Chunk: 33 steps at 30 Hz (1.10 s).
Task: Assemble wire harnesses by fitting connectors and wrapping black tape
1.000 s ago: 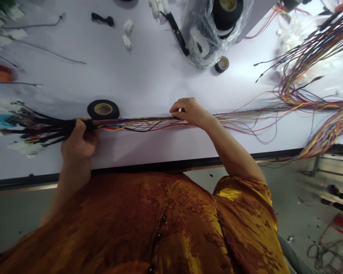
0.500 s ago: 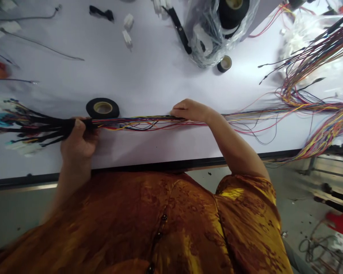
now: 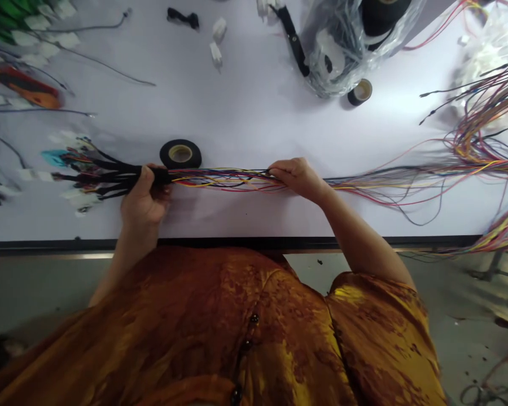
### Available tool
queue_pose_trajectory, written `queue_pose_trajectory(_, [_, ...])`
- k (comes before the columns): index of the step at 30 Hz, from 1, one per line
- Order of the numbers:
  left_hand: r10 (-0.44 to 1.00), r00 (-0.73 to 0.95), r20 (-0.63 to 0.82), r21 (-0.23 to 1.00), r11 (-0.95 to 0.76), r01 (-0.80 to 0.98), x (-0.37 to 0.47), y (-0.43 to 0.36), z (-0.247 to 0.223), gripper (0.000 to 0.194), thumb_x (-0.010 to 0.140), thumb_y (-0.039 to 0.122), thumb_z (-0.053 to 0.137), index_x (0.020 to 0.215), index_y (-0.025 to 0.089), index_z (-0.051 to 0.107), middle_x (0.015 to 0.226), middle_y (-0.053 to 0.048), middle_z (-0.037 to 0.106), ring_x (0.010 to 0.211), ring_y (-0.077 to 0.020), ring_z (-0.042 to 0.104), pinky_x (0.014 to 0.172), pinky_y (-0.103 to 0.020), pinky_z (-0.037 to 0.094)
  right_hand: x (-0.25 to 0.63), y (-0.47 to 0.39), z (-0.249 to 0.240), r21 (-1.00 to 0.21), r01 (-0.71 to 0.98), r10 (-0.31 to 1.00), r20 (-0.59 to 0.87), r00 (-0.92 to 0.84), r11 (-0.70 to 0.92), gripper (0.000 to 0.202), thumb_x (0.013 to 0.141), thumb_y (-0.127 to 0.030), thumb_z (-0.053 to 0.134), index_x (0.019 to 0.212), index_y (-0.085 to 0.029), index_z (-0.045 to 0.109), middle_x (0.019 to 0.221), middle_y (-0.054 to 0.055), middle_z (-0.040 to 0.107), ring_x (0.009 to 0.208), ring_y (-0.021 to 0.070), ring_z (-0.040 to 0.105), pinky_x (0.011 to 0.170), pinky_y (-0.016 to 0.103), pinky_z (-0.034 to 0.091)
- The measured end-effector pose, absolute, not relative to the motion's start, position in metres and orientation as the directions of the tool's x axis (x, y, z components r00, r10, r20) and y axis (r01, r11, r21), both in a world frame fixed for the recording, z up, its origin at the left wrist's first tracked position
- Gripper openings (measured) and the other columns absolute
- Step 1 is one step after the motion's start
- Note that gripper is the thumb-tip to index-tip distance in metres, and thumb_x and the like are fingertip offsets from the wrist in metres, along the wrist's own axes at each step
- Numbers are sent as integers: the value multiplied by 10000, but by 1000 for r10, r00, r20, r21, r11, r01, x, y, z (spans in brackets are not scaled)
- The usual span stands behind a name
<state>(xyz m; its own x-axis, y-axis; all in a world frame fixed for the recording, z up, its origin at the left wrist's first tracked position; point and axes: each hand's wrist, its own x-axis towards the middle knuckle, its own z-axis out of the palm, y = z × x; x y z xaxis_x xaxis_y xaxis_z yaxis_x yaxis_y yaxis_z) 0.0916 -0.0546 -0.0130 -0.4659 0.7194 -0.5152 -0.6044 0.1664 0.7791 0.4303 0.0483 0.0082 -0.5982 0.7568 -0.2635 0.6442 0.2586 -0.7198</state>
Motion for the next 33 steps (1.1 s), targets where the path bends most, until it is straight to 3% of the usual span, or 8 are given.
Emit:
queue_pose_trajectory(6, [708,-457,-539,818,309,-485,78,-65,-14,209,842,393,790,837,198,715,836,-11,741,616,-91,644,534,-192,523,428,36,-4,-661,640,769,-145,-622,393,338,965,-367,461,951,-203,756,945,66,765,875,208,685,810,328,491])
queue_pose_trajectory(10, [746,-192,-638,770,608,-194,46,-95,1,370,827,522,754,817,154,728,771,-109,746,616,-184,690,528,-278,546,427,34,-5,-636,669,793,-145,-592,384,283,938,-347,504,974,-214,751,923,61,765,838,212,681,781,336,484])
queue_pose_trajectory(12, [843,-222,-490,841,524,135,34,-106,12,359,820,526,750,821,167,746,750,-102,734,620,-200,670,581,-320,555,427,32,-6,-607,712,816,-172,-552,354,246,910,-341,547,999,-220,742,856,50,753,752,199,656,716,326,463])
queue_pose_trajectory(15, [968,-240,-77,809,201,552,28,-101,19,208,762,376,826,903,236,765,987,-87,746,985,-276,676,1003,-442,503,426,30,-5,-556,742,819,-177,-546,374,201,889,-314,566,975,-222,723,871,57,745,752,206,644,692,331,444])
queue_pose_trajectory(18, [994,-106,-36,758,96,645,28,-78,9,264,659,258,887,880,260,743,1057,-86,713,1183,-349,588,1176,-495,308,424,27,-4,-497,758,809,-170,-563,423,183,910,-315,541,936,-233,702,931,67,746,807,230,650,703,349,438])
queue_pose_trajectory(24, [990,116,-84,636,-36,771,13,-51,-18,160,763,240,798,716,257,646,802,-44,593,938,-266,632,953,-374,445,421,19,-5,-469,796,852,-155,-501,382,198,936,-366,531,892,-240,678,870,51,734,753,215,624,675,341,417])
queue_pose_trajectory(28, [978,189,-89,622,-94,777,-4,-51,-24,73,826,326,753,863,273,719,827,-44,622,878,-234,646,854,-320,467,421,14,-12,-440,836,895,-136,-424,328,225,943,-374,507,853,-230,656,880,61,734,773,221,623,680,348,411])
queue_pose_trajectory(33, [950,311,-22,450,-268,852,-16,-52,-25,313,978,484,551,1096,256,731,944,-69,677,857,-226,640,760,-321,468,422,10,-18,-430,844,895,-152,-419,321,217,938,-359,486,813,-222,600,861,80,711,788,224,594,797,386,448])
